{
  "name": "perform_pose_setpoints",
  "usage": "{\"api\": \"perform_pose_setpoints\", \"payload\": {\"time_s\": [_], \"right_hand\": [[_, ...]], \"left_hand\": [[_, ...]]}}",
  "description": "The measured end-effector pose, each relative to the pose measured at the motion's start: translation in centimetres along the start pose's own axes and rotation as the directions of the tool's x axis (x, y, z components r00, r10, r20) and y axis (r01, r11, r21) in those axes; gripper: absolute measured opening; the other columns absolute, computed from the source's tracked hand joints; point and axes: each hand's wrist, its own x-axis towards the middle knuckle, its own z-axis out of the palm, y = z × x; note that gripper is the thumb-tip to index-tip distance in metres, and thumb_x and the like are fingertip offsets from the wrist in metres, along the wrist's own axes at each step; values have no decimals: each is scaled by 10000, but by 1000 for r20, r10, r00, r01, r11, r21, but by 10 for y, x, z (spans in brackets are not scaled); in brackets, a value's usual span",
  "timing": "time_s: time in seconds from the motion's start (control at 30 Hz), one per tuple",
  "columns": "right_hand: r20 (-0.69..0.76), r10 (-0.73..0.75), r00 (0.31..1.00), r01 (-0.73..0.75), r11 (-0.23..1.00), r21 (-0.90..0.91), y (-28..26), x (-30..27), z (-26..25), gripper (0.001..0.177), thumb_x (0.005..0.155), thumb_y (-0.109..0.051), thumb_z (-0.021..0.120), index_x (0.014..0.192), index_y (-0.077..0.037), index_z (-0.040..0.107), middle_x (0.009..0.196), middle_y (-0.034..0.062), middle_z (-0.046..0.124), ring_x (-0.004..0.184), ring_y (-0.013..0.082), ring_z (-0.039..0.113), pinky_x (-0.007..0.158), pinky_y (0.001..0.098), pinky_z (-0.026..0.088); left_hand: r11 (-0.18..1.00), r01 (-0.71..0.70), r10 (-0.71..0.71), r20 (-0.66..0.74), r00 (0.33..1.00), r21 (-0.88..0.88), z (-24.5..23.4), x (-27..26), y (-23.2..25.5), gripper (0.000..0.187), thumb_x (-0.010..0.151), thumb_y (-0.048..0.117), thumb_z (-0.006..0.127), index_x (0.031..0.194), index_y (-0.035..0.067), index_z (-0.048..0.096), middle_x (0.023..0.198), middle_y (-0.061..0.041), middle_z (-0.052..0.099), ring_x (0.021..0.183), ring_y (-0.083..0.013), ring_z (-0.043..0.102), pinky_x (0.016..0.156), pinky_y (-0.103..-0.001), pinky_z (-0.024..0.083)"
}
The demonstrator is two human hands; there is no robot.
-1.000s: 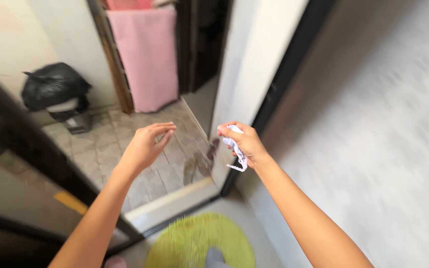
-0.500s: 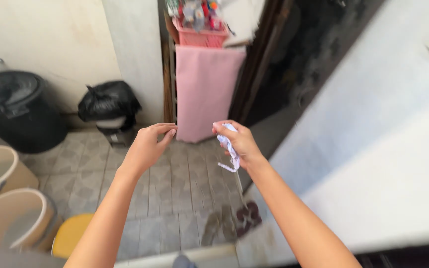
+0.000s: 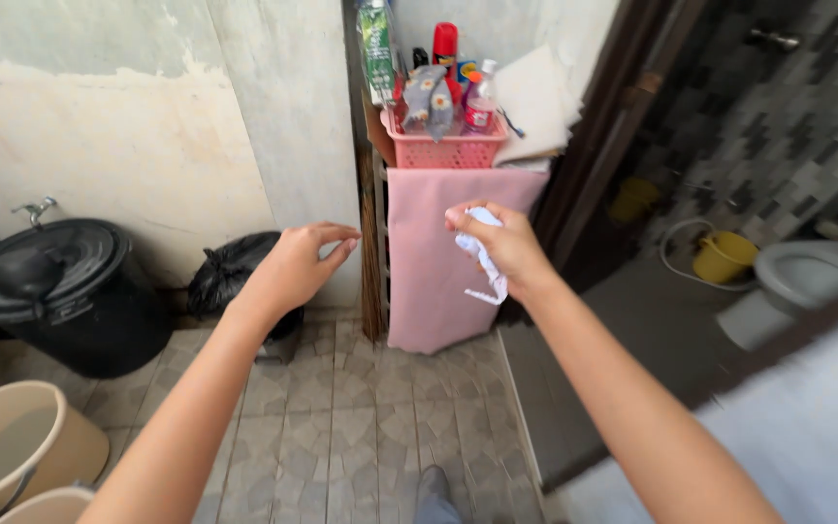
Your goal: Organizing study materials on a table and taking a laptop out of a backpack to set it up.
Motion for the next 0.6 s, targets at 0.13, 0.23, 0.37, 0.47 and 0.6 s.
{"api": "perform_pose_setpoints", "payload": {"time_s": [0.13,0.23,0.37,0.47,0.6], "right_hand": [[20,-82,996,83,993,-81,-3,106,-10,278,853,-337,801,998,-119,708,863,-35,717,640,40,607,466,222,427],[41,-155,987,158,984,-82,-2,184,-16,241,884,-306,797,1010,-107,744,844,-3,680,634,69,593,468,236,428],[30,-137,990,139,987,-82,-4,286,-15,221,845,-236,821,991,-94,737,924,36,756,768,91,681,599,246,543],[56,-123,991,127,989,-80,13,353,-10,234,845,-236,819,1002,-85,735,954,47,764,823,102,704,672,248,568],[95,-250,964,259,960,-102,42,449,-9,259,846,-210,825,1036,-51,752,1018,20,749,899,70,685,776,225,554]], "left_hand": [[999,-32,33,-35,999,30,9,85,-65,280,974,248,630,1147,64,752,1165,-150,742,1085,-346,696,932,-411,542],[999,-4,6,-70,998,32,14,151,-102,279,976,255,633,1163,88,754,1155,-139,747,1046,-328,709,912,-409,550],[999,12,-16,-121,992,-40,22,239,-148,266,974,241,640,1173,107,755,1129,-120,762,1007,-282,730,916,-383,560],[995,3,-15,-126,992,-98,35,282,-183,258,961,216,652,1169,99,751,1108,-120,768,989,-258,740,910,-370,568],[989,2,-19,-115,993,-145,50,351,-231,264,941,182,661,1176,86,735,1099,-120,757,946,-250,742,878,-359,588]]}}
